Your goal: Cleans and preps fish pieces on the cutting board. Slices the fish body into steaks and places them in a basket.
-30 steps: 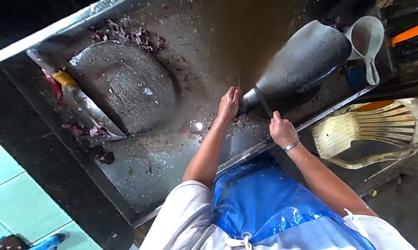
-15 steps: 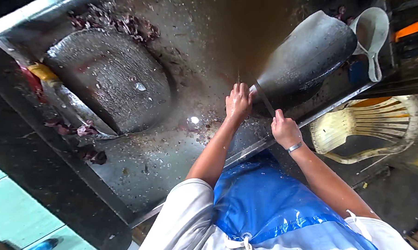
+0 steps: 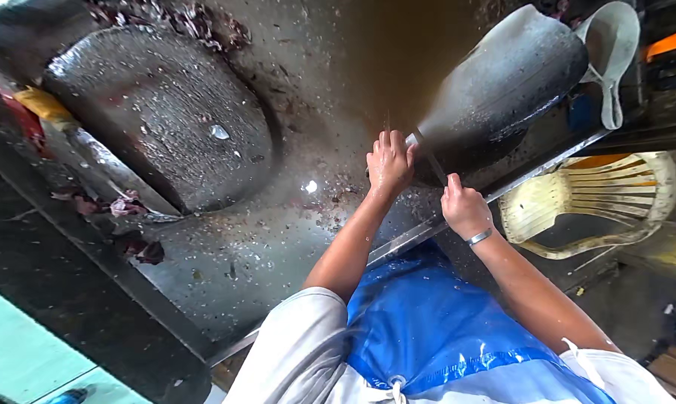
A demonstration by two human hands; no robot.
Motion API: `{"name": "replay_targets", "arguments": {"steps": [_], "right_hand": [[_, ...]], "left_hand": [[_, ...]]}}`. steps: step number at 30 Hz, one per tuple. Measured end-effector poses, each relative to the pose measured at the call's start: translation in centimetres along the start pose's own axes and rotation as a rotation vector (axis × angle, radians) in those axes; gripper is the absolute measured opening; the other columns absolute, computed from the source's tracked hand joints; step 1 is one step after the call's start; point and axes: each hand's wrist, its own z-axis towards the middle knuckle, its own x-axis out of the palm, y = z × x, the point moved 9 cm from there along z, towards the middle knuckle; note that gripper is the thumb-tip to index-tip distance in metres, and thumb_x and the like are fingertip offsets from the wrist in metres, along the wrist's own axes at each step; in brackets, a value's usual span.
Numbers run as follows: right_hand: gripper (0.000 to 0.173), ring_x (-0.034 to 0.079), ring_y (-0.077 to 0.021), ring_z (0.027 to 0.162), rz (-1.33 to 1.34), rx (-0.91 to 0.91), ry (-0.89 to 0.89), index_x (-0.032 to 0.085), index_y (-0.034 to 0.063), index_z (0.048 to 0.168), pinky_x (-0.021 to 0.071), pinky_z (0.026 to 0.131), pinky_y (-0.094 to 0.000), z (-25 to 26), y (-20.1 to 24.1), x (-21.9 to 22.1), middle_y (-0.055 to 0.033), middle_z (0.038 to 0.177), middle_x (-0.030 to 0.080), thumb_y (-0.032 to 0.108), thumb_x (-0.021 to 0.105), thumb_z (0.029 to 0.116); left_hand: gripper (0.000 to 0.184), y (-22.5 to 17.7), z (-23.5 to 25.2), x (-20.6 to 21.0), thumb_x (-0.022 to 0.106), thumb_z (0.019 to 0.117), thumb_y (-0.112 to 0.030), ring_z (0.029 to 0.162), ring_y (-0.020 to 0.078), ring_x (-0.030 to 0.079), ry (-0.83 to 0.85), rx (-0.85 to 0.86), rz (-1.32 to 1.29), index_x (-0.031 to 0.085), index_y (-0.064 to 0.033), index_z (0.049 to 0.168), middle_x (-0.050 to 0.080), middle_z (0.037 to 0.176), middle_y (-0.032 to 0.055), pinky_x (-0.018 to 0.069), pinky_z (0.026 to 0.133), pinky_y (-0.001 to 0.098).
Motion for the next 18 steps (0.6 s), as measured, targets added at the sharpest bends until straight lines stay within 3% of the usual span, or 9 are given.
{"name": "replay_targets", "arguments": {"steps": [5,10,18], "right_hand": [[0.031,0.071,-0.0434,0.073,-0.057,-0.004,0.005,0.052,0.0052,0.131,0.0558,0.057,-0.0583,-2.2,-1.2,-0.4,-0.0210,0.079,0.067,0.023,0.041,0.1090],[0.030,0.073,-0.0435,0.081,-0.136,0.098,0.152,0.050,0.0064,0.132,0.0573,0.065,-0.0579,-4.0,-1.7,-1.5,-0.0210,0.082,0.068,0.024,0.040,0.1103],[0.030,0.073,-0.0432,0.084,-0.169,0.146,0.244,0.048,0.0056,0.132,0.0575,0.068,-0.0580,-3.1,-0.4,-2.2,-0.0216,0.084,0.068,0.025,0.039,0.1110]], "left_hand": [[0.055,0.1,0.1,0.3,0.039,0.1042,-0.057,0.111,0.0349,0.062,-0.023,-0.007,0.012,0.062,-0.0097,0.122,0.061,0.121,0.0151,0.0510,0.081,0.0545],[0.055,0.1,0.2,0.5,0.038,0.1040,-0.056,0.111,0.0355,0.062,-0.031,0.000,0.014,0.062,-0.0095,0.120,0.062,0.118,0.0151,0.0497,0.080,0.0542],[0.053,0.0,0.3,0.5,0.040,0.1040,-0.056,0.107,0.0361,0.063,-0.066,0.030,0.039,0.062,-0.0088,0.116,0.062,0.114,0.0148,0.0505,0.076,0.0522]]}}
